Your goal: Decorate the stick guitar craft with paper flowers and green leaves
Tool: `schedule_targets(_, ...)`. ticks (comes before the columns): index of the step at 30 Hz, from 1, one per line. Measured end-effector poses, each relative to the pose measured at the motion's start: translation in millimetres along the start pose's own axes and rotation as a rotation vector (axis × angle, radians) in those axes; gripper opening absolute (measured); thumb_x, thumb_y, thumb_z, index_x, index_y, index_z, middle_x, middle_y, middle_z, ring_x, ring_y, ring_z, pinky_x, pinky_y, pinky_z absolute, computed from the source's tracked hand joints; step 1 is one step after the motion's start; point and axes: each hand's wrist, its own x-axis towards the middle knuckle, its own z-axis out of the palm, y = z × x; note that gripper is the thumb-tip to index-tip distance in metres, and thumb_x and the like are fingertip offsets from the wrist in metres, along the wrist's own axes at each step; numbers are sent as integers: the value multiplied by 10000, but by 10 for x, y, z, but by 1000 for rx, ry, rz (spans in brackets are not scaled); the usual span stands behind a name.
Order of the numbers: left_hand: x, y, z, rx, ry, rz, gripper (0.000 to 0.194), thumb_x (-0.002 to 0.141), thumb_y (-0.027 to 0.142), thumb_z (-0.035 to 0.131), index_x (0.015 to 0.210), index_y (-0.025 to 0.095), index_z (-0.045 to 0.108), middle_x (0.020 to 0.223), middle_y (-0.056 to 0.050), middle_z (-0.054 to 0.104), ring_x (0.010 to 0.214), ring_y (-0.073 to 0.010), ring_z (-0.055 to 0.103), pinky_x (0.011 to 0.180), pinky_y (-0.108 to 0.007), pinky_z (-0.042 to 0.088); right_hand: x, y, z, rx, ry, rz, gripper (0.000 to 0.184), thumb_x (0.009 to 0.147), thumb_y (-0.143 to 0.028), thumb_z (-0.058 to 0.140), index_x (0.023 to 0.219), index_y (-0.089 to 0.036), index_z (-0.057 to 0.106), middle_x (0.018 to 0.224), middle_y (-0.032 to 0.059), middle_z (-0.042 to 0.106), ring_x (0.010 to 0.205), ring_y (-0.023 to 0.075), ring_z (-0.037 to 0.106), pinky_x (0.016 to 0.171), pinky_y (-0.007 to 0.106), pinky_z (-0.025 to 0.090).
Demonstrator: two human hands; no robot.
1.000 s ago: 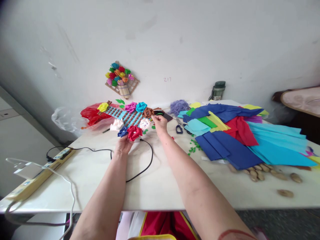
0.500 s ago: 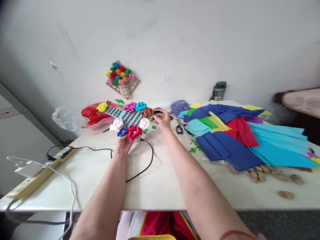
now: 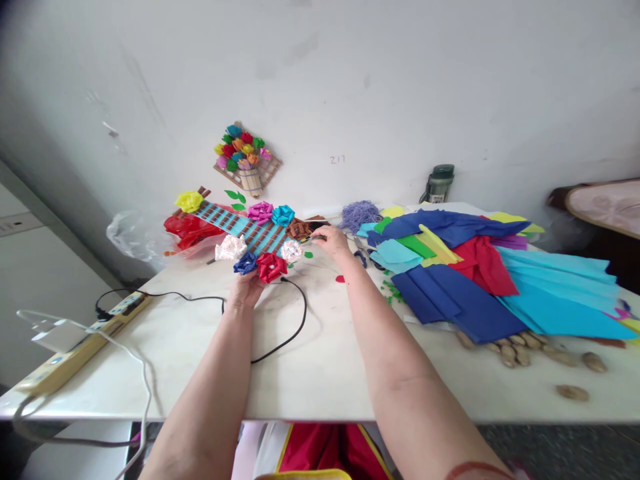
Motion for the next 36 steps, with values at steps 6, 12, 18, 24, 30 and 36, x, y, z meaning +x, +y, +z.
schedule_targets(6,-15,13,19,27,53,-40,293,685,-56,482,808,173,615,732,-20,681,679,-151,630,637,-253,532,-32,-93,-55,9,-7,97,74,604,-152,699,613,-226,699,706,-3,692,716,175,615,749,290,445)
schedule_targets(12,-8,6,4,20,54,-48,261,692,-69,485,786,134,621,741,-47,674,653,-141,614,650,-252,507,-38,-168,-96,-12,-83,204,76,660,-191,671,585,-188,679,511,-17,623,488,125,548,539,236,411)
schedule_targets(18,7,4,-16,59,31,-51,231,688,-60,536,796,130,609,742,-42,667,661,-141,609,693,-274,487,-25,-298,-70,45,-142,480,225,723,-159,618,504,-155,571,415,2,573,339,106,486,384,219,387)
schedule_targets(24,19,7,-14,60,59,-60,260,716,-68,504,751,167,609,716,-28,663,643,-143,605,667,-275,495,-5,-376,-38,239,-91,745,235,696,-129,652,488,-136,544,385,25,568,297,95,467,318,195,371)
schedule_targets(30,9,7,-16,20,55,-58,245,684,-57,525,794,139,622,747,-47,671,693,-160,619,675,-278,517,-1,-420,-25,324,-81,858,253,724,-84,610,485,-125,539,383,33,562,312,95,466,350,211,385)
schedule_targets(36,6,1,-4,-8,45,-36,248,634,-62,559,789,120,624,742,-63,666,664,-162,633,620,-259,536,18,-408,13,335,-69,900,272,744,-80,582,478,-122,538,388,41,562,315,97,463,361,218,387)
